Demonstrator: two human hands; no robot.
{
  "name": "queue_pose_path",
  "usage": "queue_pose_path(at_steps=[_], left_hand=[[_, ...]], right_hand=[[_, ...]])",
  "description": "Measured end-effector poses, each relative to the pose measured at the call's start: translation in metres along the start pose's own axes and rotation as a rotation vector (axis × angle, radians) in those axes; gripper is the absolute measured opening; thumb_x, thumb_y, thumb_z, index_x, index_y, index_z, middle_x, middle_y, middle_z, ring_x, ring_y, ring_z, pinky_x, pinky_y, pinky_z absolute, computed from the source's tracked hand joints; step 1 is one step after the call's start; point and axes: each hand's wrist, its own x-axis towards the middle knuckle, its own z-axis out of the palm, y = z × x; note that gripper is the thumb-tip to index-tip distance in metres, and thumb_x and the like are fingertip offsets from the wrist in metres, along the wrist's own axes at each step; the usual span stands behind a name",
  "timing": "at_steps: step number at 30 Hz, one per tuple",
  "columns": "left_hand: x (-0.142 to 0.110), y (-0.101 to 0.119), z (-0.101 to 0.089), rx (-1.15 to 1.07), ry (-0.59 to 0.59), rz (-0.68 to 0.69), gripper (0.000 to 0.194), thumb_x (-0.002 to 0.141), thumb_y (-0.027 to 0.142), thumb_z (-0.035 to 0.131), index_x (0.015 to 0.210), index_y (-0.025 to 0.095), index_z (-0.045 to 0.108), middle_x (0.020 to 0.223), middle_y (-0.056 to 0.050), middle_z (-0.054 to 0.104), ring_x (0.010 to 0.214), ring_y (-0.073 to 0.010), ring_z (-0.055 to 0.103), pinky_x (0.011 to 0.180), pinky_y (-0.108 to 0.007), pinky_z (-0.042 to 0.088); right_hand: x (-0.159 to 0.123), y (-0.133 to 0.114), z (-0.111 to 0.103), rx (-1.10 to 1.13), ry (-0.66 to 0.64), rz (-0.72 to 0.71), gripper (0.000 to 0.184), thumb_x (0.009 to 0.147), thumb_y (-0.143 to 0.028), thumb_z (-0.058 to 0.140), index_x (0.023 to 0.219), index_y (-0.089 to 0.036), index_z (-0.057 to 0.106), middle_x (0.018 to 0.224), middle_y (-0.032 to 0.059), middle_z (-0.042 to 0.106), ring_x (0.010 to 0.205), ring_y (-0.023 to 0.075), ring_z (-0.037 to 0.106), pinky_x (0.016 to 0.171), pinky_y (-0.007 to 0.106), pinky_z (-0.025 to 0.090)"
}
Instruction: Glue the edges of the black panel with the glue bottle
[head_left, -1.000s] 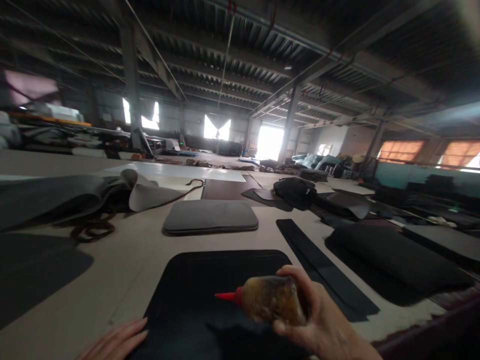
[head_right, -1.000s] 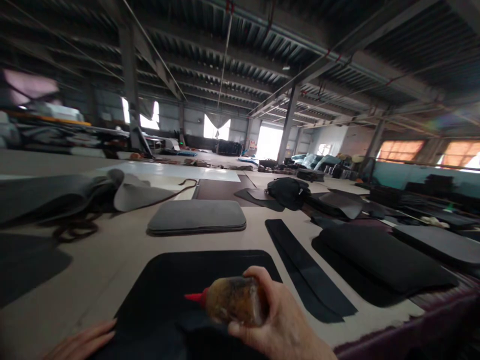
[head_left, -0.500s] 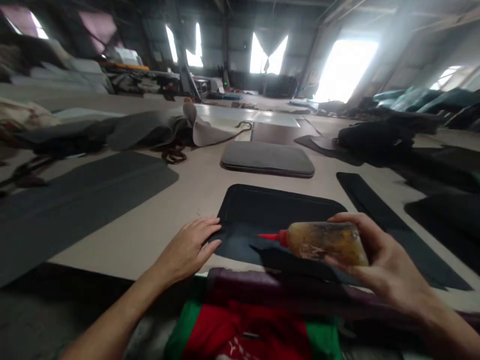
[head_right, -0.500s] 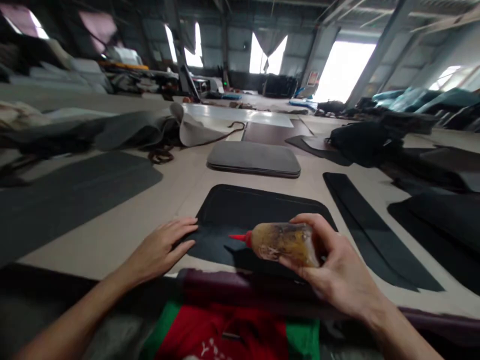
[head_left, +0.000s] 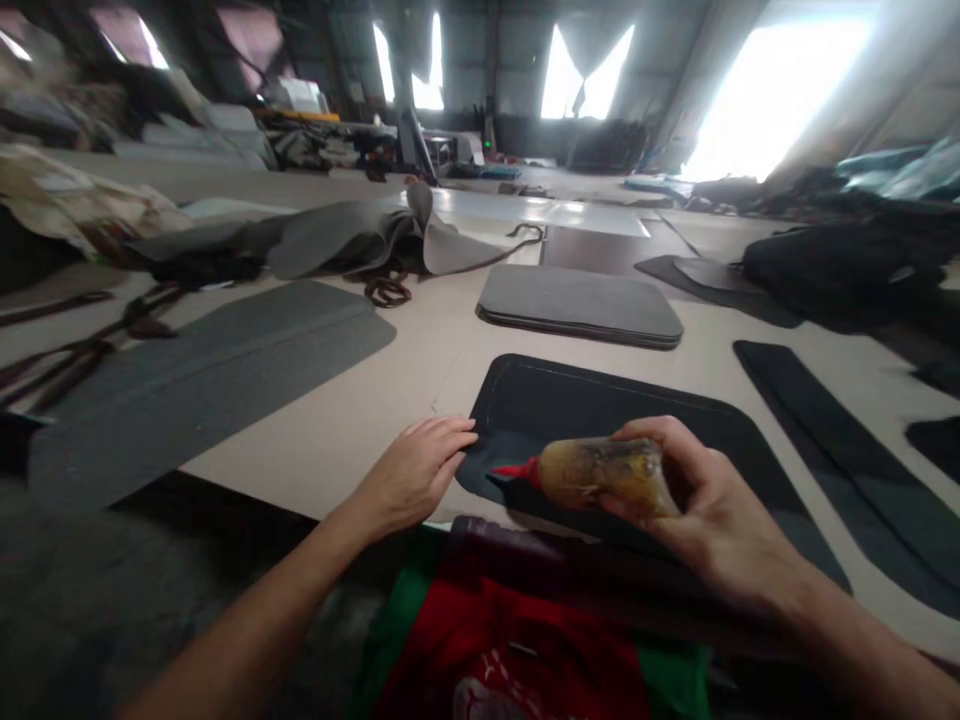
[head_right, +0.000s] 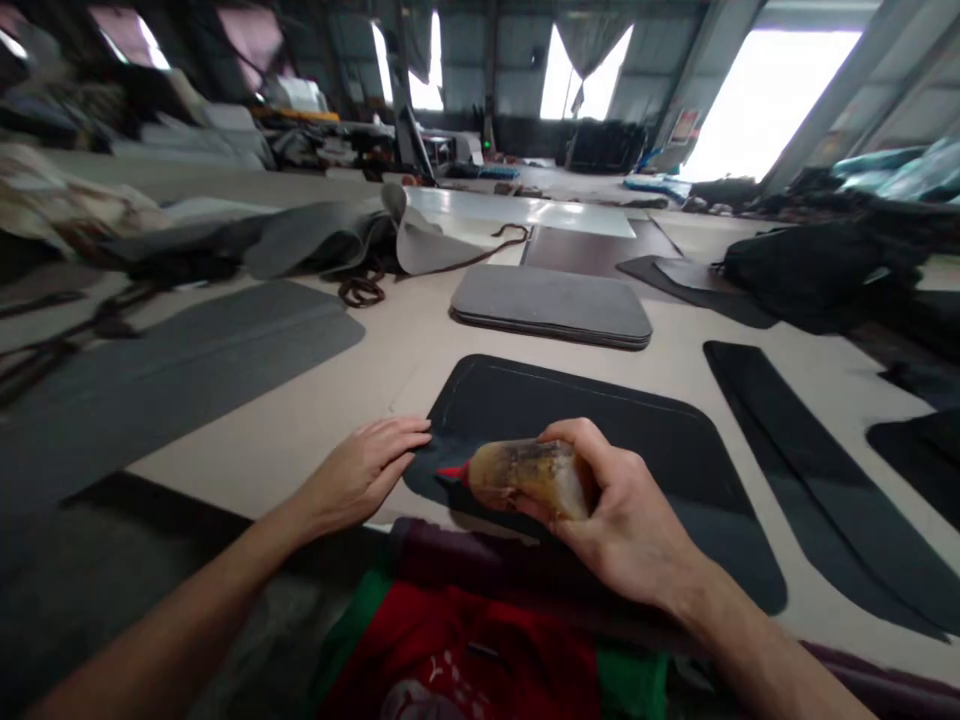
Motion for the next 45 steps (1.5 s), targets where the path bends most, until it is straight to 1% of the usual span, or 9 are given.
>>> queue_pose_path(at_steps=[6, 11, 18, 22, 27, 30, 35, 40, 45], left_hand=[[0.001, 0.000, 0.001, -0.010, 0.001, -0.005, 0.031, 0.101, 0.017, 0.045, 0.127, 0.023, 0.059, 0.142, -0.003, 0.055, 0.133, -0.0188, 0.048, 0.115, -0.045, 0.039], [0.001, 0.000, 0.001, -0.012, 0.008, -0.006, 0.031, 0.101, 0.018, 0.044, 0.128, 0.023, 0.059, 0.142, -0.003, 0.055, 0.132, -0.0194, 0.049, 0.115, -0.046, 0.040], [0.000, 0.001, -0.001, -0.010, 0.012, -0.006, 0.031, 0.101, 0.019, 0.044, 0.127, 0.022, 0.060, 0.141, -0.004, 0.056, 0.132, -0.0200, 0.049, 0.115, -0.045, 0.041], [0.001, 0.002, 0.000, -0.012, 0.010, -0.020, 0.030, 0.100, 0.020, 0.046, 0.126, 0.022, 0.061, 0.141, -0.004, 0.056, 0.132, -0.0205, 0.049, 0.115, -0.046, 0.041], [0.001, 0.002, 0.000, -0.009, 0.020, -0.025, 0.030, 0.099, 0.020, 0.048, 0.126, 0.023, 0.061, 0.140, -0.004, 0.057, 0.131, -0.0208, 0.051, 0.115, -0.045, 0.041], [0.002, 0.000, 0.000, -0.012, 0.009, -0.024, 0.031, 0.100, 0.019, 0.045, 0.126, 0.023, 0.061, 0.141, -0.004, 0.057, 0.131, -0.0204, 0.050, 0.114, -0.046, 0.041], [0.002, 0.001, -0.003, -0.019, -0.007, -0.019, 0.030, 0.102, 0.024, 0.043, 0.127, 0.023, 0.060, 0.142, -0.005, 0.056, 0.133, -0.0214, 0.049, 0.115, -0.047, 0.040], [0.001, 0.004, -0.003, -0.006, 0.007, -0.027, 0.030, 0.100, 0.022, 0.044, 0.125, 0.021, 0.062, 0.139, -0.006, 0.058, 0.131, -0.0218, 0.051, 0.113, -0.047, 0.042], [0.002, 0.003, -0.002, -0.009, 0.013, -0.025, 0.030, 0.099, 0.022, 0.047, 0.125, 0.022, 0.062, 0.139, -0.006, 0.058, 0.130, -0.0227, 0.051, 0.113, -0.047, 0.042]], right_hand=[[0.011, 0.001, 0.015, -0.036, -0.049, -0.141, 0.035, 0.080, -0.032, 0.075, 0.108, -0.022, 0.057, 0.081, -0.0022, 0.068, 0.065, 0.0136, 0.062, 0.056, 0.020, 0.047], [0.016, 0.002, 0.020, -0.105, -0.060, -0.241, 0.033, 0.077, -0.021, 0.071, 0.108, -0.021, 0.058, 0.087, -0.0006, 0.068, 0.068, 0.0133, 0.062, 0.059, 0.021, 0.046], [0.021, -0.003, 0.022, -0.122, -0.093, -0.296, 0.033, 0.075, -0.017, 0.066, 0.107, -0.022, 0.060, 0.089, 0.0006, 0.068, 0.071, 0.0144, 0.062, 0.063, 0.022, 0.046], [0.021, -0.003, 0.018, -0.156, -0.106, -0.345, 0.036, 0.074, -0.013, 0.065, 0.108, -0.023, 0.059, 0.091, -0.0008, 0.067, 0.073, 0.0133, 0.061, 0.063, 0.022, 0.044], [0.021, -0.004, 0.012, -0.173, -0.131, -0.365, 0.034, 0.077, -0.014, 0.064, 0.109, -0.024, 0.058, 0.093, -0.0023, 0.066, 0.074, 0.0121, 0.060, 0.063, 0.021, 0.042], [0.022, -0.005, 0.011, -0.179, -0.124, -0.393, 0.036, 0.075, -0.010, 0.062, 0.108, -0.025, 0.058, 0.092, -0.0033, 0.065, 0.074, 0.0112, 0.059, 0.063, 0.020, 0.042], [0.022, -0.004, 0.014, -0.166, -0.121, -0.451, 0.041, 0.074, -0.010, 0.061, 0.112, -0.024, 0.056, 0.097, -0.0013, 0.065, 0.079, 0.0130, 0.061, 0.067, 0.022, 0.042], [0.026, -0.004, 0.018, -0.185, -0.142, -0.490, 0.040, 0.073, -0.009, 0.060, 0.110, -0.023, 0.056, 0.100, 0.0012, 0.066, 0.085, 0.0158, 0.062, 0.069, 0.024, 0.042], [0.029, -0.007, 0.016, -0.197, -0.156, -0.552, 0.036, 0.078, -0.010, 0.060, 0.110, -0.023, 0.056, 0.096, -0.0003, 0.064, 0.084, 0.0143, 0.060, 0.068, 0.023, 0.041]])
